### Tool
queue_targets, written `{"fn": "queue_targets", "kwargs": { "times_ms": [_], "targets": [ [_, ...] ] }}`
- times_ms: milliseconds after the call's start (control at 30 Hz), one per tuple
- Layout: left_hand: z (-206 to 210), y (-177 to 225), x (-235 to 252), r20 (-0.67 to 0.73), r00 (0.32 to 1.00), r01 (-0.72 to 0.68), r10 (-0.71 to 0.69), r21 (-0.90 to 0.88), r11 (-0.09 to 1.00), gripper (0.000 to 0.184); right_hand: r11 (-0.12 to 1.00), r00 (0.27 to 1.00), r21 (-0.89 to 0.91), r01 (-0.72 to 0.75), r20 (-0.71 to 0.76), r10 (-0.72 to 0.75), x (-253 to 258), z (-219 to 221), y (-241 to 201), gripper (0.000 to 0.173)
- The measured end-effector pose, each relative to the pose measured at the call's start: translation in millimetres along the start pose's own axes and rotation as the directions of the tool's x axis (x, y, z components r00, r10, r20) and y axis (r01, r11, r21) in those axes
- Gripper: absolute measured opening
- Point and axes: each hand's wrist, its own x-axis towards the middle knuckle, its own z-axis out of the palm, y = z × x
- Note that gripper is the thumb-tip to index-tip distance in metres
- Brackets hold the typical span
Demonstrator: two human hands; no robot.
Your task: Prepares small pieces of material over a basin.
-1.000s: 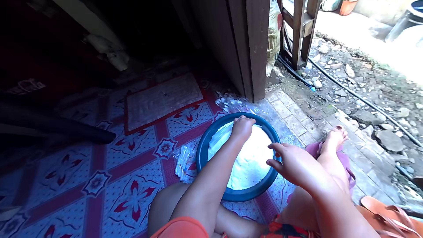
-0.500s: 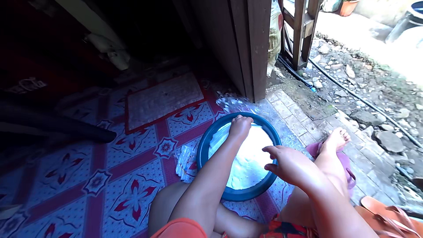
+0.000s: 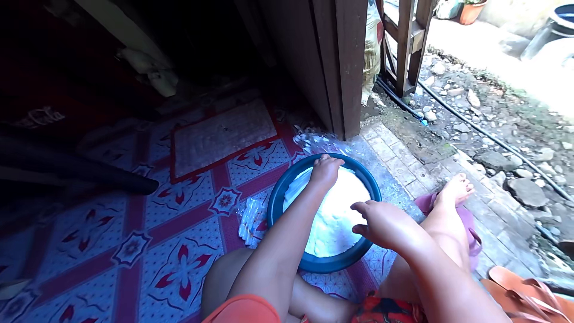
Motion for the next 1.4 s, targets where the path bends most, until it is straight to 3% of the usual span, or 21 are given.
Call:
{"fn": "queue_targets", "kwargs": {
  "times_ms": [333, 667, 900, 967, 1067, 1133, 1300, 1400],
  "targets": [
    [11.3, 0.8, 9.6, -0.064, 0.997, 0.042, -0.040, 0.037, 0.998, 0.029, 1.000, 0.999, -0.026, -0.002, 0.048, 0.004, 3.9, -0.5, 6.9, 0.053],
    [-0.4, -18.0, 4.6, -0.174, 0.981, 0.043, -0.080, -0.209, 0.977, 0.038, 1.000, 0.996, -0.006, 0.006, 0.090, -0.005, 13.8, 5.5, 9.8, 0.059],
    [-29.5, -62.4, -26.1, -0.350, 0.921, 0.012, -0.169, -0.409, 0.912, 0.017, 1.000, 0.997, -0.017, -0.003, 0.081, 0.004, 23.5, 11.1, 12.3, 0.057],
    [-36.3, -72.7, -41.5, -0.329, 0.921, 0.040, -0.209, -0.452, 0.891, 0.018, 1.000, 0.995, -0.019, 0.001, 0.096, 0.001, 25.3, 14.3, 9.3, 0.056],
    [-38.7, -85.2, -65.4, -0.255, 0.900, 0.141, -0.353, -0.596, 0.791, 0.024, 0.999, 0.992, -0.033, -0.008, 0.125, 0.012, 26.8, 18.5, 5.7, 0.056],
    [-37.2, -97.7, -80.7, -0.251, 0.845, 0.158, -0.473, -0.727, 0.668, 0.027, 0.999, 0.990, -0.044, -0.013, 0.138, 0.019, 27.6, 21.0, 4.3, 0.056],
    [-42.9, -115.2, -110.6, -0.274, 0.632, -0.071, -0.725, -0.952, 0.298, 0.014, 0.998, 0.989, -0.057, -0.013, 0.145, 0.021, 30.1, 26.1, 4.1, 0.056],
    [-49.1, -100.0, -125.3, -0.251, 0.633, -0.103, -0.732, -0.965, 0.242, 0.011, 0.998, 0.990, -0.064, -0.020, 0.136, 0.028, 36.2, 31.0, 7.4, 0.057]
  ]
}}
